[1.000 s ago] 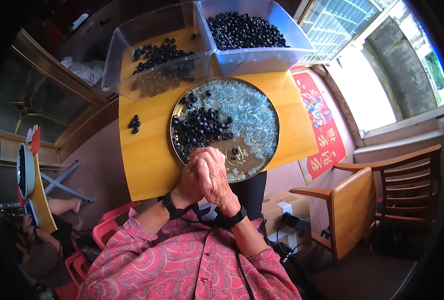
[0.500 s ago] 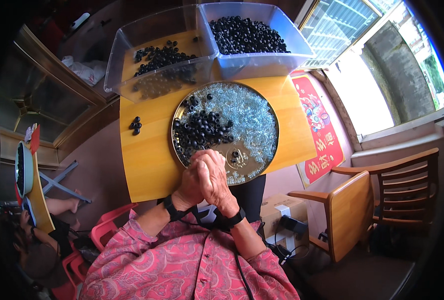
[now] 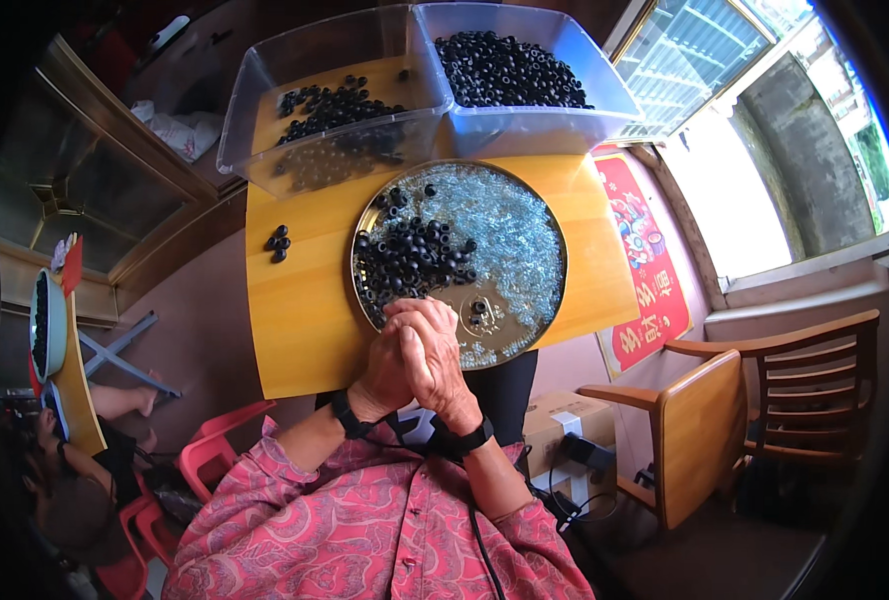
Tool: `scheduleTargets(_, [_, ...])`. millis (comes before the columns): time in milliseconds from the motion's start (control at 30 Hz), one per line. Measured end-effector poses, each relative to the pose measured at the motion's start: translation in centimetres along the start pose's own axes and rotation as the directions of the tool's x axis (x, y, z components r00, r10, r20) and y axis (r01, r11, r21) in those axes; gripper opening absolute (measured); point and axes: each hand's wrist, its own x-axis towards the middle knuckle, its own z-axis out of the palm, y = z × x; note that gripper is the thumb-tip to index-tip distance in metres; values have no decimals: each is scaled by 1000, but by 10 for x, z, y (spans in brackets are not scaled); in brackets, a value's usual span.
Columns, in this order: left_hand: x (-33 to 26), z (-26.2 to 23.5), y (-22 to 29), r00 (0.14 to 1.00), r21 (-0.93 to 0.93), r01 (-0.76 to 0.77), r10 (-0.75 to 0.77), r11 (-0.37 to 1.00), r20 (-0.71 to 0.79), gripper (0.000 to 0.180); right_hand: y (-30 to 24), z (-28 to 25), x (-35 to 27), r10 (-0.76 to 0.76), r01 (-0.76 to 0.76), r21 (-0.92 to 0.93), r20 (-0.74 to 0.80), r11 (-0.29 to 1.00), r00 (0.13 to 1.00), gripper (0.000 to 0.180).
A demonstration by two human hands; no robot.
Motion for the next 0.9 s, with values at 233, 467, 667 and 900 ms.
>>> scheduleTargets(233, [0, 4, -4, 999, -228, 24, -32, 973, -34, 19, 3, 0, -1, 3, -3, 11, 5, 1000, 1000, 25])
scheduleTargets(467, [3, 10, -7, 996, -451, 33, -68, 892, -61, 20, 4, -3, 4, 33, -33, 15, 51, 999, 998, 25])
scheduleTargets(667, [3, 14, -8, 988, -497, 44, -111, 867, -106, 20, 9, 0, 3, 19, -19, -3, 57, 1000, 998, 26])
scheduleTargets(900, [-7, 26, -18, 926, -81, -178, 139, 981, -352, 28, -2, -6, 9, 89, -83, -51, 140, 995, 986, 28])
